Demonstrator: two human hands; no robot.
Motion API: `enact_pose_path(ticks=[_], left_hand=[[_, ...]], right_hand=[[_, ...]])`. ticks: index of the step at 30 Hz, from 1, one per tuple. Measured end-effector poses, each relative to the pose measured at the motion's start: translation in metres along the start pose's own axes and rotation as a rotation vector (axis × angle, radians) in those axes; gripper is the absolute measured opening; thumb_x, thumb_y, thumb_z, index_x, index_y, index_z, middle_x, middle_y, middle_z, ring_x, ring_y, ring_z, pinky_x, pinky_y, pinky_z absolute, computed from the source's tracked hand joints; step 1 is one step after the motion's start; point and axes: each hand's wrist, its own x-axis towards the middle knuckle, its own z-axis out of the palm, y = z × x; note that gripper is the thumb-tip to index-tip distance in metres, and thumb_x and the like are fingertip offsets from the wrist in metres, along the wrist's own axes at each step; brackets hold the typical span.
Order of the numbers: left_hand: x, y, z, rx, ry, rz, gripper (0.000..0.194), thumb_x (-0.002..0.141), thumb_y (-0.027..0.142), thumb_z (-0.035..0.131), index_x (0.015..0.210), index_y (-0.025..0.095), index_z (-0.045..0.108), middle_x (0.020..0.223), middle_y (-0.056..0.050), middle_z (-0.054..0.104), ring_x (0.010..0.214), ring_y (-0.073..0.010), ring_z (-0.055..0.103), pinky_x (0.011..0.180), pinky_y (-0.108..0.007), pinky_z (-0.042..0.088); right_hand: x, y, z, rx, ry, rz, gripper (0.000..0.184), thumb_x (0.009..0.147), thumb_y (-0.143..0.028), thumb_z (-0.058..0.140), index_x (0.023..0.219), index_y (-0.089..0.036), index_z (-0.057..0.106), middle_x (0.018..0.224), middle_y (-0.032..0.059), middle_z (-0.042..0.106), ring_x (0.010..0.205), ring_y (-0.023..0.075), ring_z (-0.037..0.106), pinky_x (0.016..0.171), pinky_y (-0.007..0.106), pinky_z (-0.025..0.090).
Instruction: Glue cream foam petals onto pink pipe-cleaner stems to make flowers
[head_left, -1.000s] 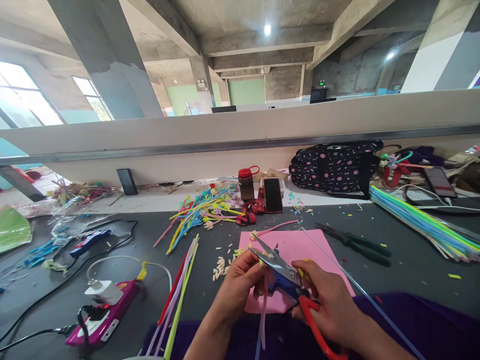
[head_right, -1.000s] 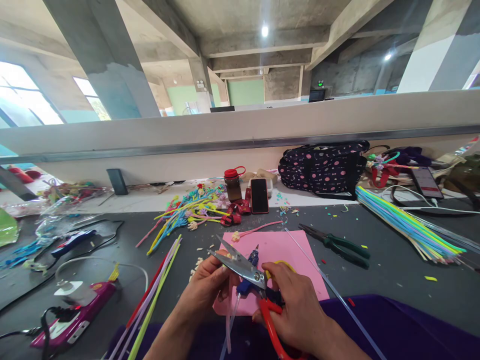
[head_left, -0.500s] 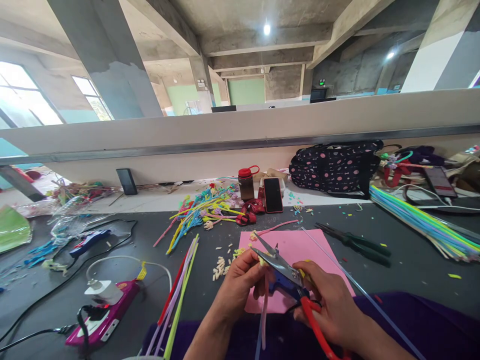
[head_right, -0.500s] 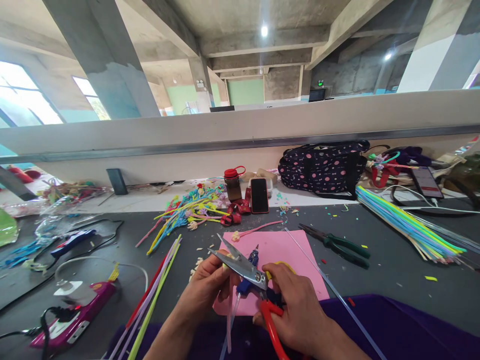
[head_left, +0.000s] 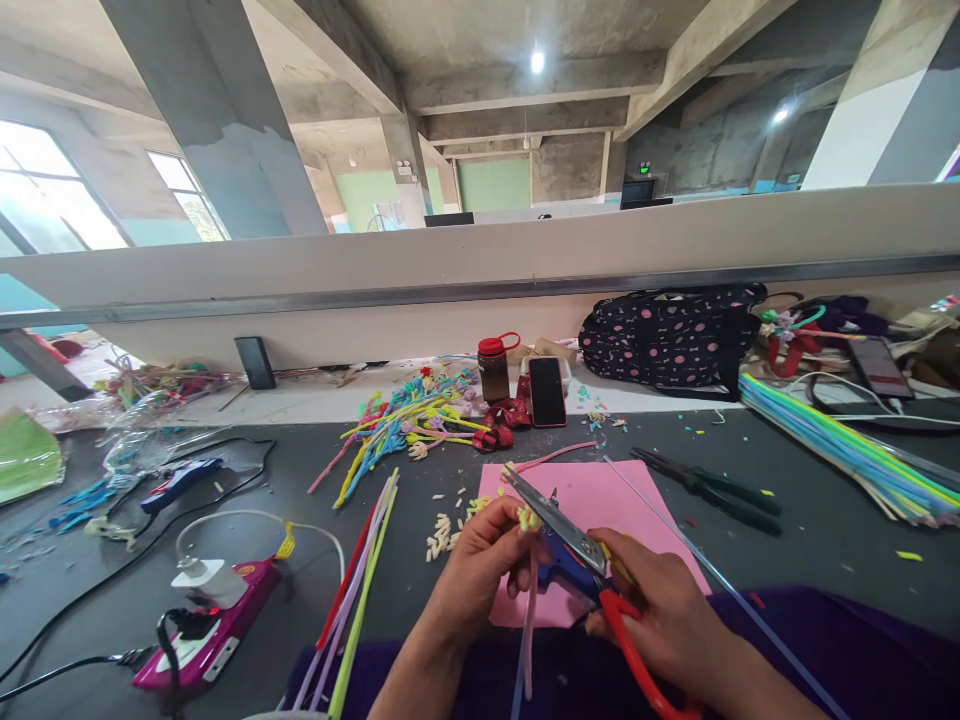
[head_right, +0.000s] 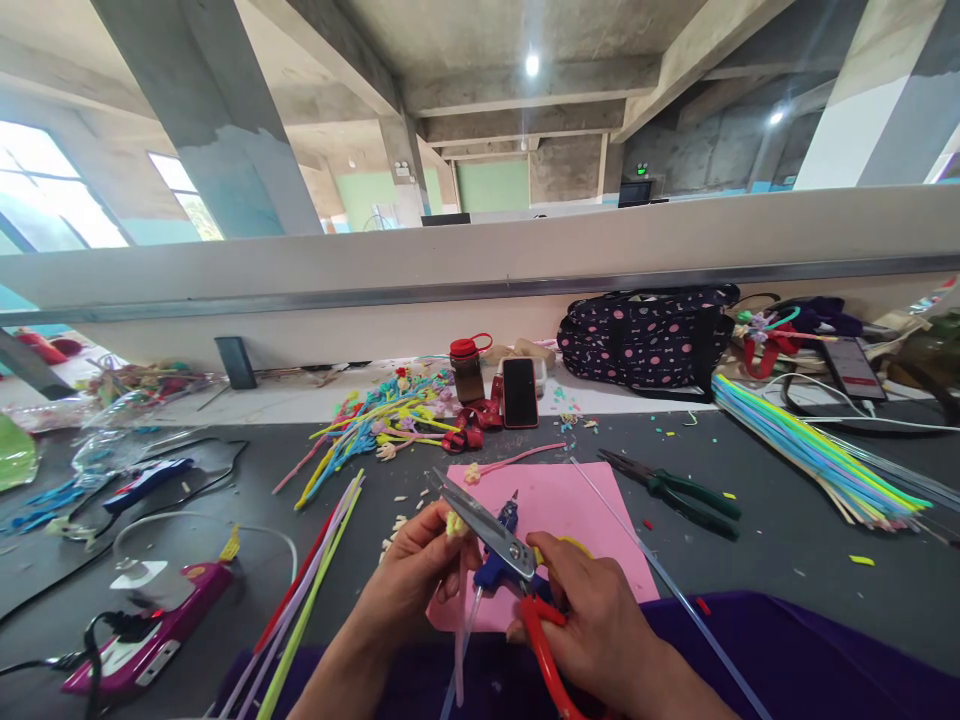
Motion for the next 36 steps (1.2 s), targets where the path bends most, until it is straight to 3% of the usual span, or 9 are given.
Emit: enact_pose_path(ticks=[5,11,15,18,23,27,31,36], left_hand=[[0.0,0.001,0.0,0.034,0.013,-0.005,0.019,0.079,0.033,0.061,0.075,0.016,0.052,0.06,0.0,0.064,0.038,-0.0036,0.044,0.039,-0.015,0.032],[-0.006,0.005,0.007,0.121,0.027,0.017,0.019,0.072,0.031,0.067,0.068,0.015,0.057,0.053,0.0,0.062,0.038,-0.0041,0.041,0.039,-0.015,0.029],[-0.009,0.011,0.013,0.166,0.027,0.034,0.016,0.067,0.024,0.071,0.061,0.014,0.061,0.051,0.0,0.06,0.04,-0.0036,0.041,0.04,-0.015,0.027],[-0.01,0.014,0.016,0.153,0.0,0.053,0.013,0.065,0.022,0.072,0.06,0.014,0.063,0.052,0.001,0.06,0.041,-0.0038,0.042,0.041,-0.015,0.028],[-0.012,0.012,0.015,0.088,0.039,0.058,0.015,0.065,0.024,0.072,0.06,0.014,0.062,0.05,0.0,0.06,0.039,-0.0039,0.04,0.04,-0.016,0.026],[-0.013,0.01,0.008,-0.075,0.052,0.09,0.018,0.064,0.028,0.072,0.062,0.015,0.06,0.049,0.001,0.058,0.039,-0.0042,0.038,0.039,-0.016,0.022],[-0.011,0.013,0.004,-0.267,0.02,0.11,0.022,0.061,0.028,0.074,0.06,0.014,0.057,0.046,0.001,0.052,0.041,-0.0059,0.04,0.041,-0.017,0.026],[-0.008,0.016,0.004,-0.394,-0.025,0.111,0.024,0.067,0.029,0.069,0.059,0.013,0.054,0.046,0.001,0.049,0.04,-0.0045,0.035,0.039,-0.016,0.022]], right_hand=[[0.005,-0.004,-0.007,0.186,-0.101,0.107,0.045,0.074,-0.027,0.059,0.115,-0.022,0.041,0.06,-0.0077,0.041,0.05,0.0103,0.034,0.05,0.023,0.028],[0.013,-0.001,-0.016,0.677,0.052,0.388,0.033,0.075,-0.022,0.05,0.107,-0.022,0.045,0.067,-0.0055,0.042,0.048,0.0075,0.036,0.043,0.02,0.029],[0.018,-0.006,-0.022,0.885,0.019,0.436,0.044,0.069,-0.019,0.058,0.111,-0.022,0.045,0.078,-0.003,0.049,0.056,0.0081,0.045,0.045,0.019,0.037],[0.018,-0.007,-0.02,0.862,0.012,0.371,0.048,0.065,-0.015,0.061,0.11,-0.022,0.045,0.078,-0.0034,0.051,0.059,0.0082,0.046,0.05,0.019,0.039],[0.015,-0.007,-0.018,0.695,-0.038,0.341,0.041,0.071,-0.017,0.059,0.109,-0.021,0.046,0.079,-0.0036,0.053,0.055,0.0069,0.044,0.051,0.02,0.038],[0.013,-0.009,-0.015,0.581,-0.052,0.348,0.037,0.071,-0.015,0.057,0.106,-0.021,0.048,0.082,-0.0027,0.055,0.06,0.0089,0.051,0.056,0.022,0.041],[0.011,-0.002,-0.002,0.56,-0.036,0.38,0.036,0.072,-0.026,0.057,0.107,-0.021,0.048,0.077,-0.0029,0.054,0.051,0.0082,0.048,0.047,0.021,0.038],[0.01,0.008,0.007,0.537,-0.004,0.365,0.038,0.073,-0.035,0.057,0.108,-0.02,0.049,0.075,-0.0024,0.054,0.052,0.0096,0.048,0.045,0.02,0.037]])
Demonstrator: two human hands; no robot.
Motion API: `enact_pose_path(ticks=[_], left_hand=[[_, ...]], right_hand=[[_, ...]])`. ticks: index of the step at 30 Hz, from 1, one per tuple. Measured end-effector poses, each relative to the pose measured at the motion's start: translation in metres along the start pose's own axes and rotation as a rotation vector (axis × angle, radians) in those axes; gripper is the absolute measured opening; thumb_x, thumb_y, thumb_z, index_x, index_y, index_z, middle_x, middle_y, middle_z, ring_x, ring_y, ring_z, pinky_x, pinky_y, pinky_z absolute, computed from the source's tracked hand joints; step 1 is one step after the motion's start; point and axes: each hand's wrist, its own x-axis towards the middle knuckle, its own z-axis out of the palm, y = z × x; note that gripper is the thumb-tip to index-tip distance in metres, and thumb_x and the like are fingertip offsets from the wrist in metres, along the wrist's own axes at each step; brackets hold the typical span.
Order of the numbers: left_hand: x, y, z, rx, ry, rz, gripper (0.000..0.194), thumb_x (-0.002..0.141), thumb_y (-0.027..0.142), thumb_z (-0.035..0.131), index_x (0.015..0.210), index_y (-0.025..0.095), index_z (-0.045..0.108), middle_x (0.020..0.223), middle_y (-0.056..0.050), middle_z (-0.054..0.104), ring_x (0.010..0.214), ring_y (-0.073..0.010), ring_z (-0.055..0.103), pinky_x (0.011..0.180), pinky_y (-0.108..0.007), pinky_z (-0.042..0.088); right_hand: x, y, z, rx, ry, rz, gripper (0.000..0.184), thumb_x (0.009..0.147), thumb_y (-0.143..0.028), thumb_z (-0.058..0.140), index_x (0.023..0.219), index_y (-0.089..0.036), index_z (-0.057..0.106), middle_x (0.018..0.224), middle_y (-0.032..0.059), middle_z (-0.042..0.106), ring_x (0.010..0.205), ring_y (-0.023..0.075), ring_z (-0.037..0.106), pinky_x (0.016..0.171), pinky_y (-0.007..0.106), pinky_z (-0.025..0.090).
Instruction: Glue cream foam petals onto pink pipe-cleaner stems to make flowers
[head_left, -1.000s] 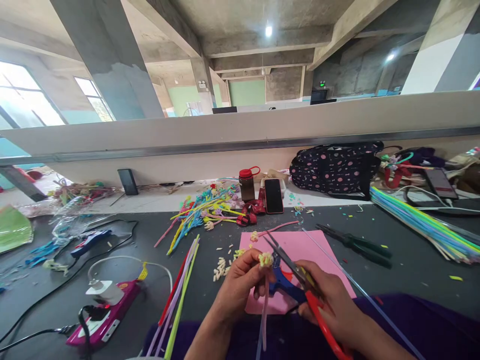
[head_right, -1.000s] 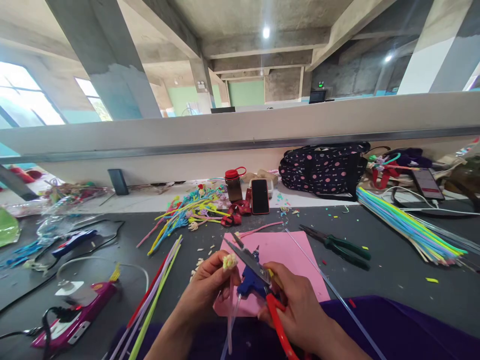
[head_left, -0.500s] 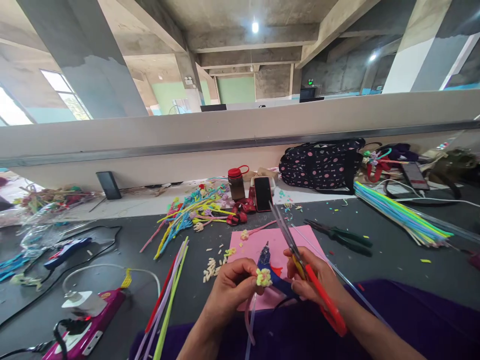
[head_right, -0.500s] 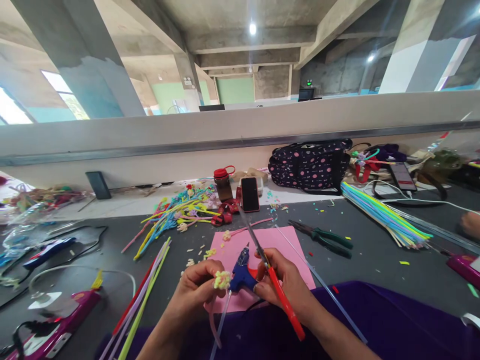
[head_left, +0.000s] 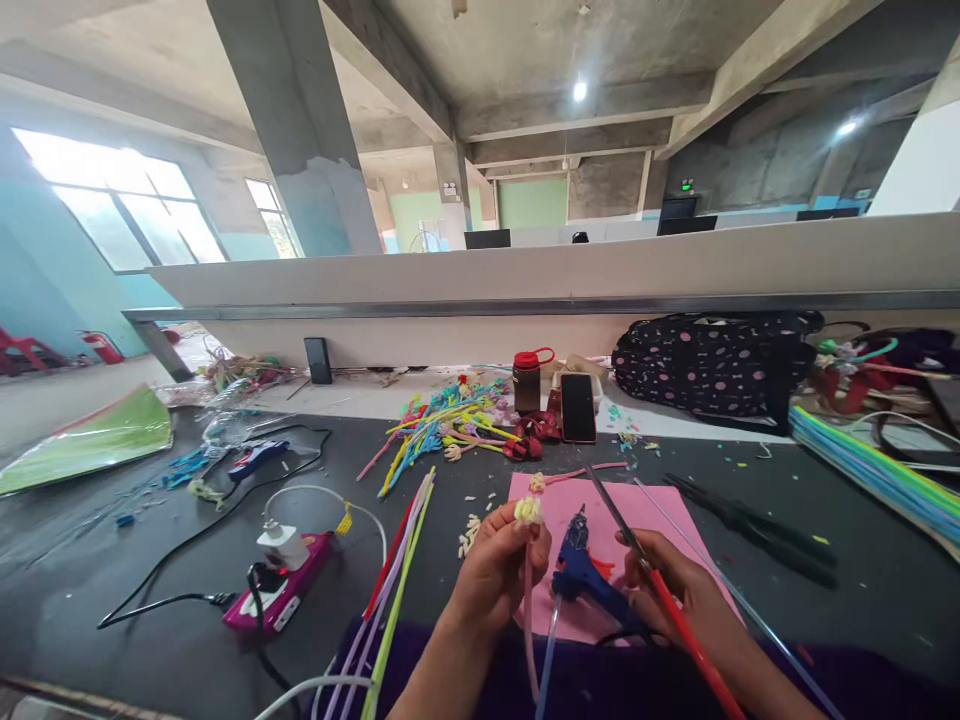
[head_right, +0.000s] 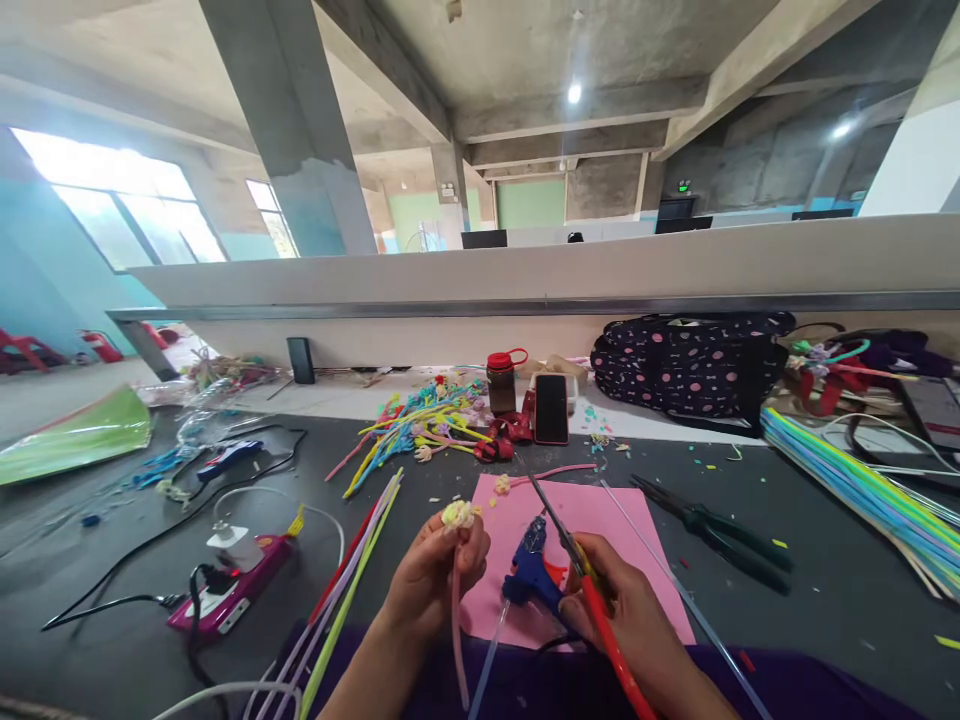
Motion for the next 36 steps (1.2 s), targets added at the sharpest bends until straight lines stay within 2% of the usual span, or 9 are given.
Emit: enact_pose_path(ticks=[3,8,12,18,24,28,32,36], left_hand=[[0.002,-0.001,-0.002,-0.046,-0.002,-0.005,0.024,0.069,0.029,0.068,0.061,0.013,0.053,0.047,0.002,0.047,0.039,-0.004,0.033,0.038,-0.015,0.021],[0.006,-0.005,-0.007,-0.075,0.026,-0.047,0.02,0.072,0.029,0.065,0.067,0.013,0.053,0.05,0.003,0.047,0.039,-0.0037,0.032,0.036,-0.015,0.021],[0.009,-0.008,-0.008,-0.067,0.066,-0.115,0.018,0.072,0.028,0.063,0.069,0.014,0.052,0.05,0.003,0.047,0.039,-0.0037,0.032,0.035,-0.014,0.02],[0.012,-0.008,-0.004,-0.1,0.125,-0.166,0.017,0.071,0.027,0.064,0.07,0.014,0.053,0.05,0.003,0.047,0.04,-0.0045,0.033,0.033,-0.013,0.021],[0.013,-0.009,-0.006,-0.124,0.111,-0.198,0.017,0.072,0.027,0.064,0.073,0.014,0.053,0.052,0.004,0.048,0.037,-0.0032,0.031,0.032,-0.013,0.019],[0.013,-0.01,-0.011,-0.075,0.086,-0.171,0.018,0.074,0.028,0.063,0.074,0.013,0.054,0.058,0.003,0.054,0.035,-0.0004,0.03,0.032,-0.012,0.02],[0.011,-0.008,-0.012,-0.035,0.126,-0.161,0.019,0.072,0.027,0.066,0.073,0.013,0.054,0.061,0.002,0.057,0.035,0.0007,0.034,0.033,-0.01,0.024],[0.01,-0.004,-0.007,-0.021,0.155,-0.15,0.02,0.067,0.025,0.07,0.071,0.012,0.055,0.061,0.001,0.058,0.039,-0.0006,0.04,0.035,-0.01,0.029]], right_hand=[[0.001,-0.001,-0.004,-0.067,-0.006,-0.007,0.034,0.074,-0.035,0.056,0.105,-0.02,0.05,0.073,-0.0027,0.055,0.055,0.0111,0.052,0.049,0.022,0.041],[-0.003,-0.01,-0.012,-0.168,-0.108,0.03,0.037,0.075,-0.028,0.056,0.111,-0.021,0.047,0.084,-0.0007,0.061,0.072,0.0153,0.059,0.065,0.025,0.047],[-0.007,-0.016,-0.014,-0.24,-0.101,0.042,0.043,0.073,-0.026,0.057,0.114,-0.021,0.046,0.09,0.0013,0.064,0.08,0.0183,0.061,0.067,0.027,0.048],[-0.009,-0.016,-0.017,-0.332,-0.111,0.061,0.047,0.076,-0.034,0.058,0.118,-0.023,0.042,0.095,0.0033,0.063,0.084,0.0211,0.061,0.07,0.03,0.049],[-0.011,-0.018,-0.016,-0.425,-0.084,0.066,0.048,0.074,-0.035,0.06,0.118,-0.024,0.043,0.09,0.0017,0.064,0.075,0.0188,0.06,0.064,0.027,0.047],[-0.007,-0.01,-0.023,-0.512,-0.007,0.031,0.049,0.074,-0.041,0.059,0.117,-0.023,0.045,0.09,0.0018,0.064,0.072,0.018,0.06,0.061,0.025,0.047],[-0.002,-0.005,-0.031,-0.649,0.086,0.031,0.048,0.075,-0.047,0.057,0.116,-0.025,0.047,0.086,0.0016,0.065,0.07,0.0181,0.061,0.059,0.025,0.046],[0.003,0.002,-0.035,-0.778,0.108,0.034,0.049,0.076,-0.051,0.055,0.116,-0.025,0.047,0.09,0.0041,0.065,0.068,0.0191,0.062,0.059,0.027,0.046]])
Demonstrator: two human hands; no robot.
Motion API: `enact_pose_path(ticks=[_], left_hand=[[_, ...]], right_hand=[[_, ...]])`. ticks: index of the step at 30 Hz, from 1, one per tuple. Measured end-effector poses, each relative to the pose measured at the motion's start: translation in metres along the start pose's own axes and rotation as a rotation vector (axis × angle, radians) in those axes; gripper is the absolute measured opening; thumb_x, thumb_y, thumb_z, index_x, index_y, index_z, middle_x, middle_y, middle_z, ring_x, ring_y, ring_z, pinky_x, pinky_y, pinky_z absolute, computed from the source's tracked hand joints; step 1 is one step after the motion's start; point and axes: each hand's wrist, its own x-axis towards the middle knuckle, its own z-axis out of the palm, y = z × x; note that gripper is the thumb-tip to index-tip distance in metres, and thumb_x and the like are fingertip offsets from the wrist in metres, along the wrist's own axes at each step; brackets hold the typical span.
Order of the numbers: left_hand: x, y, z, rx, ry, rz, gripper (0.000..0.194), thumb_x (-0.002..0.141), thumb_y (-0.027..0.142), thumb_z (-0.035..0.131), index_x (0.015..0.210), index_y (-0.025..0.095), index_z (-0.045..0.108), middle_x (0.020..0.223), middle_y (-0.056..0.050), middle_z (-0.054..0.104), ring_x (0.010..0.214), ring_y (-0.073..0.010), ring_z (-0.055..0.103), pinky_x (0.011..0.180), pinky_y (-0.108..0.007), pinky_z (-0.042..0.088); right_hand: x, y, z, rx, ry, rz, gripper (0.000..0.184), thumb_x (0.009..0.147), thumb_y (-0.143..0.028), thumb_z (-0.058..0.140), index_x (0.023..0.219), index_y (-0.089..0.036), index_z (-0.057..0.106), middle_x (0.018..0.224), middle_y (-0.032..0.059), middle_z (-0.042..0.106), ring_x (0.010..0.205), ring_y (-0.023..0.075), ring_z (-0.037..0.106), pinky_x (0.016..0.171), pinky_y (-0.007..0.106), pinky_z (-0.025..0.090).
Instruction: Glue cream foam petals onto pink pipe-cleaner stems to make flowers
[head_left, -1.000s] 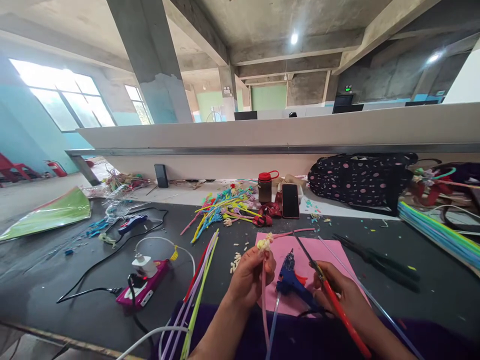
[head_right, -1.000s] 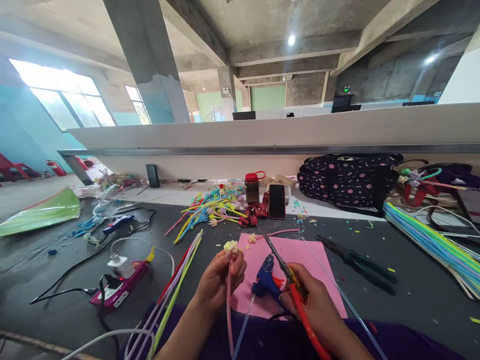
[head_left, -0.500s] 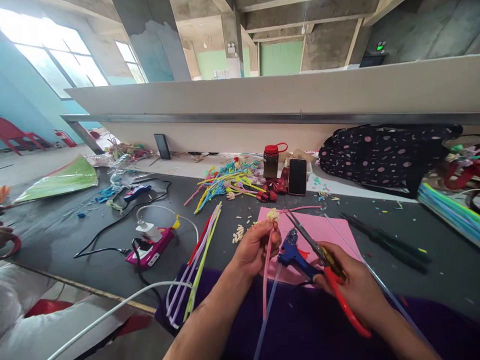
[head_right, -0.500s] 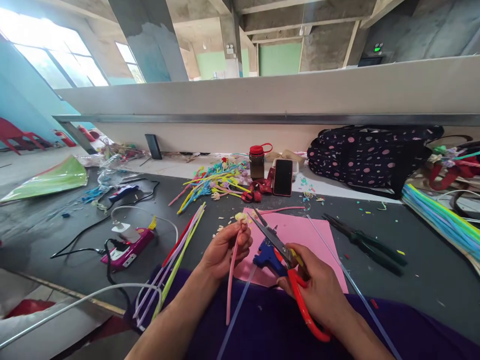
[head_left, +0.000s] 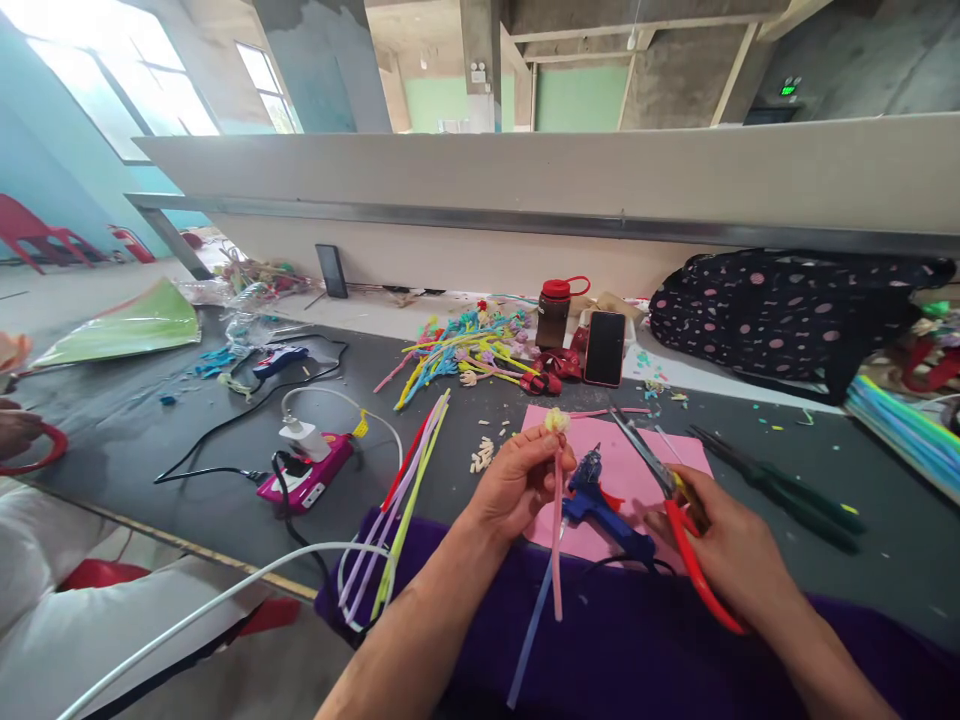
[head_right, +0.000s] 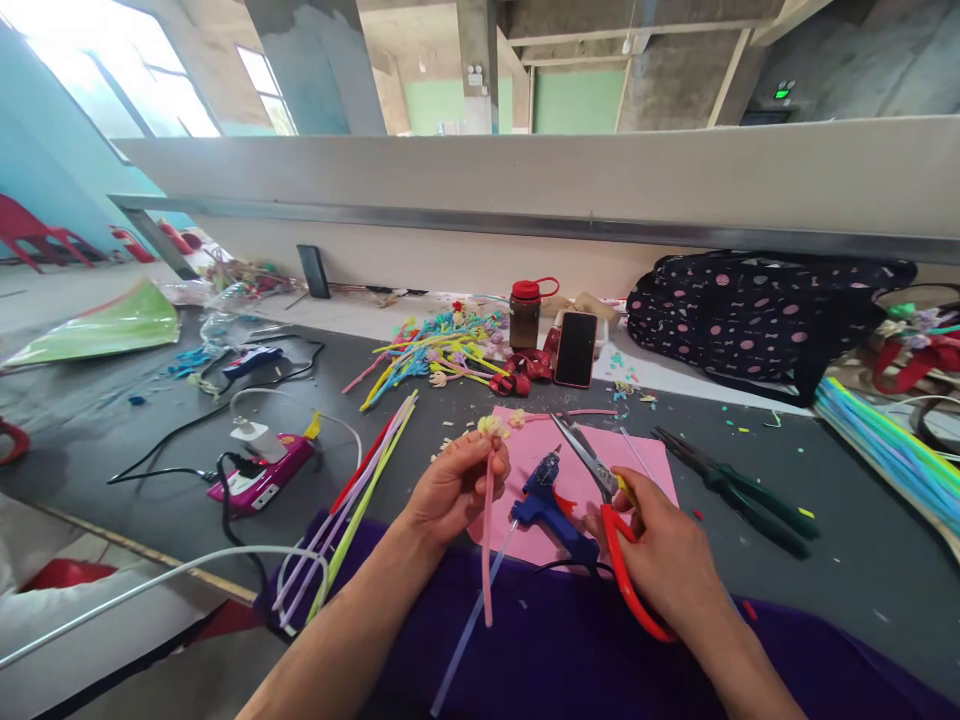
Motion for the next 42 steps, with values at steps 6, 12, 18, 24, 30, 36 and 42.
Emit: enact_pose_path(ticks=[6,12,18,24,30,36,42], left_hand=[[-0.002,0.001,0.001,-0.001,-0.008,0.004,0.022,0.063,0.023,0.074,0.072,0.012,0.057,0.061,-0.001,0.062,0.042,-0.0026,0.048,0.037,-0.01,0.032],[0.0,-0.001,-0.001,0.032,0.003,0.021,0.027,0.06,0.028,0.076,0.066,0.011,0.057,0.057,0.0,0.059,0.039,-0.0012,0.043,0.035,-0.011,0.029],[0.001,-0.004,0.0,0.048,-0.002,0.074,0.026,0.059,0.026,0.077,0.064,0.012,0.056,0.056,0.001,0.059,0.04,-0.0015,0.043,0.039,-0.012,0.03],[-0.002,-0.004,0.003,0.133,0.071,0.067,0.028,0.056,0.026,0.079,0.068,0.014,0.057,0.055,0.001,0.062,0.038,-0.003,0.043,0.037,-0.013,0.026],[-0.002,-0.003,0.006,0.135,0.075,0.081,0.027,0.056,0.026,0.078,0.068,0.014,0.057,0.055,0.0,0.064,0.033,-0.0011,0.038,0.033,-0.013,0.021],[0.0,-0.001,0.004,0.122,0.087,0.109,0.024,0.061,0.026,0.075,0.067,0.012,0.057,0.059,-0.001,0.065,0.032,-0.0004,0.04,0.031,-0.012,0.023],[0.001,0.007,0.002,0.106,0.135,0.065,0.022,0.062,0.025,0.074,0.066,0.012,0.057,0.058,0.002,0.061,0.035,0.0011,0.039,0.032,-0.009,0.024]], right_hand=[[0.008,0.019,0.007,-0.286,0.021,-0.017,0.049,0.077,-0.053,0.051,0.116,-0.023,0.051,0.098,0.0063,0.066,0.08,0.024,0.064,0.057,0.029,0.045],[0.012,0.029,0.007,-0.378,-0.022,0.039,0.048,0.079,-0.045,0.049,0.12,-0.02,0.048,0.106,0.0094,0.066,0.089,0.027,0.064,0.065,0.032,0.048],[0.013,0.029,0.006,-0.435,-0.066,0.024,0.052,0.079,-0.045,0.05,0.123,-0.017,0.046,0.109,0.0114,0.065,0.092,0.0303,0.064,0.068,0.036,0.048],[0.016,0.033,0.005,-0.495,-0.062,0.015,0.047,0.08,-0.039,0.048,0.121,-0.016,0.048,0.102,0.0119,0.067,0.086,0.0288,0.065,0.063,0.032,0.045],[0.019,0.036,0.006,-0.538,-0.098,0.038,0.044,0.078,-0.037,0.05,0.117,-0.016,0.051,0.096,0.0126,0.067,0.08,0.0288,0.065,0.06,0.032,0.042],[0.021,0.038,0.003,-0.552,-0.116,0.054,0.041,0.079,-0.038,0.05,0.115,-0.018,0.052,0.099,0.0123,0.064,0.083,0.0274,0.064,0.062,0.03,0.041],[0.019,0.031,-0.001,-0.585,-0.141,0.083,0.038,0.08,-0.041,0.048,0.113,-0.022,0.053,0.1,0.0097,0.063,0.08,0.0268,0.064,0.056,0.029,0.039]])
